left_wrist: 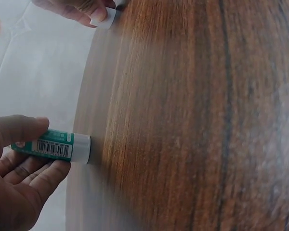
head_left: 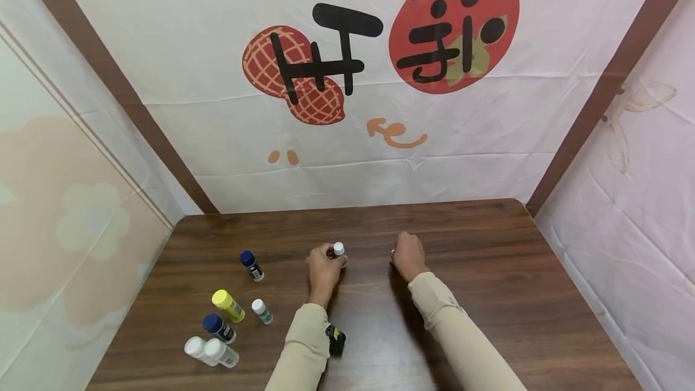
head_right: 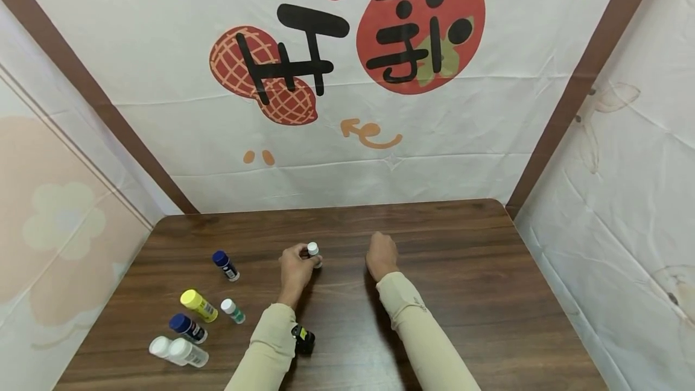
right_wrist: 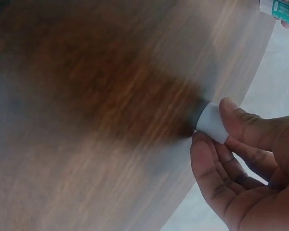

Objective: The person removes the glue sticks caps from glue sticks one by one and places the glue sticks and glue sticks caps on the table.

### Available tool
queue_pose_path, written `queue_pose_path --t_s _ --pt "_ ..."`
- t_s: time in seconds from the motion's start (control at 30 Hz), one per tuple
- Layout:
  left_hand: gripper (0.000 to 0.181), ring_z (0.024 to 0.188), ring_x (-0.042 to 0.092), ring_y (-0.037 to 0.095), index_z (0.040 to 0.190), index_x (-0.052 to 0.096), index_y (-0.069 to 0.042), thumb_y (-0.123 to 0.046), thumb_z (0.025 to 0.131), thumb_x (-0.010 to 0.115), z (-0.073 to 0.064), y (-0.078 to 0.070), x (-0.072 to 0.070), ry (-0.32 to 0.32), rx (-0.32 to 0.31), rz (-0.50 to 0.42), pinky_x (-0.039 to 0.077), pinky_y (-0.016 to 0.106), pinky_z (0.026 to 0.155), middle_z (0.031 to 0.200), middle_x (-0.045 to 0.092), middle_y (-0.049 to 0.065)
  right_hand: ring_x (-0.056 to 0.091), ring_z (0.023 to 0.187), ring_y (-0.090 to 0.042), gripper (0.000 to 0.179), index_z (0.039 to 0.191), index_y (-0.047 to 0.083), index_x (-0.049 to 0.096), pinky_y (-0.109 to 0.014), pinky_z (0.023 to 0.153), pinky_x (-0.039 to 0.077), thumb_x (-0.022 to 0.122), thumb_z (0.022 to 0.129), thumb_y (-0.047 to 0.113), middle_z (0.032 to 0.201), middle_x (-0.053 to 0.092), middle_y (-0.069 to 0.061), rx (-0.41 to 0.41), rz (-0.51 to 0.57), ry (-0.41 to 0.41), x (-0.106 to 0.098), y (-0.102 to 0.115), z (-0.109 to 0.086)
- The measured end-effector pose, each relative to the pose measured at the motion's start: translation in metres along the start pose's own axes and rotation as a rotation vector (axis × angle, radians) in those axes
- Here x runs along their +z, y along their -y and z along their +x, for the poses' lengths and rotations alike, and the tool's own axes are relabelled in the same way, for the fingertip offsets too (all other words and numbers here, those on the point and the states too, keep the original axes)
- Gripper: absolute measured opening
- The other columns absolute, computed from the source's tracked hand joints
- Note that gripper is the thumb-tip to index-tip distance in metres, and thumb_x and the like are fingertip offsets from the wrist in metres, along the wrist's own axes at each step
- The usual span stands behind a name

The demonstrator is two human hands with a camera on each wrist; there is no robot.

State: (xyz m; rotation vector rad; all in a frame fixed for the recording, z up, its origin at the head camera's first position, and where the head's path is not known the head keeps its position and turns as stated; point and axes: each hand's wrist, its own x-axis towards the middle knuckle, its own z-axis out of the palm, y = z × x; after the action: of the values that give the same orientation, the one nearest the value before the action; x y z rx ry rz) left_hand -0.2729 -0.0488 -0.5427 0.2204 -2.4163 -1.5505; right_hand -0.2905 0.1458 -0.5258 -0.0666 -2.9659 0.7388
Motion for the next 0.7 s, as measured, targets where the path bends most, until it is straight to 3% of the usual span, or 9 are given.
queue_pose_path --t_s 0.17,0.47,0.7 --pt "0.02 0.079 0.068 0.024 0.087 0.072 0.003 0.005 0.069 0.08 0.001 -0.001 0.001 0.02 -0.012 0.014 0.055 0.036 0.07 0.083 0.071 0.013 0.058 0.057 -0.022 0.035 0.049 0.01 0.05 -0.036 0.052 0.05 0.066 0.077 -0.004 0.056 0.057 -0.005 0.018 -0.024 0.024 -0.001 0.002 0.004" --pt "0.02 0.078 0.067 0.024 0.085 0.07 0.004 0.008 0.068 0.079 0.002 -0.003 0.001 0.015 -0.015 0.011 0.055 0.035 0.069 0.082 0.07 0.014 0.066 0.071 -0.03 0.015 0.074 0.002 0.066 -0.039 0.052 0.051 0.06 0.084 -0.008 0.074 0.067 -0.016 0.068 -0.079 0.075 -0.002 0.011 0.01" --pt "0.024 0.083 0.067 0.024 0.09 0.07 -0.002 0.001 0.069 0.082 0.002 -0.004 0.003 0.021 -0.007 0.107 0.054 0.038 0.075 0.087 0.071 0.011 0.067 0.081 -0.037 0.012 0.08 0.0 0.07 -0.045 0.061 0.055 0.062 0.084 -0.006 0.086 0.07 -0.02 0.082 -0.096 0.058 -0.001 0.015 0.011"
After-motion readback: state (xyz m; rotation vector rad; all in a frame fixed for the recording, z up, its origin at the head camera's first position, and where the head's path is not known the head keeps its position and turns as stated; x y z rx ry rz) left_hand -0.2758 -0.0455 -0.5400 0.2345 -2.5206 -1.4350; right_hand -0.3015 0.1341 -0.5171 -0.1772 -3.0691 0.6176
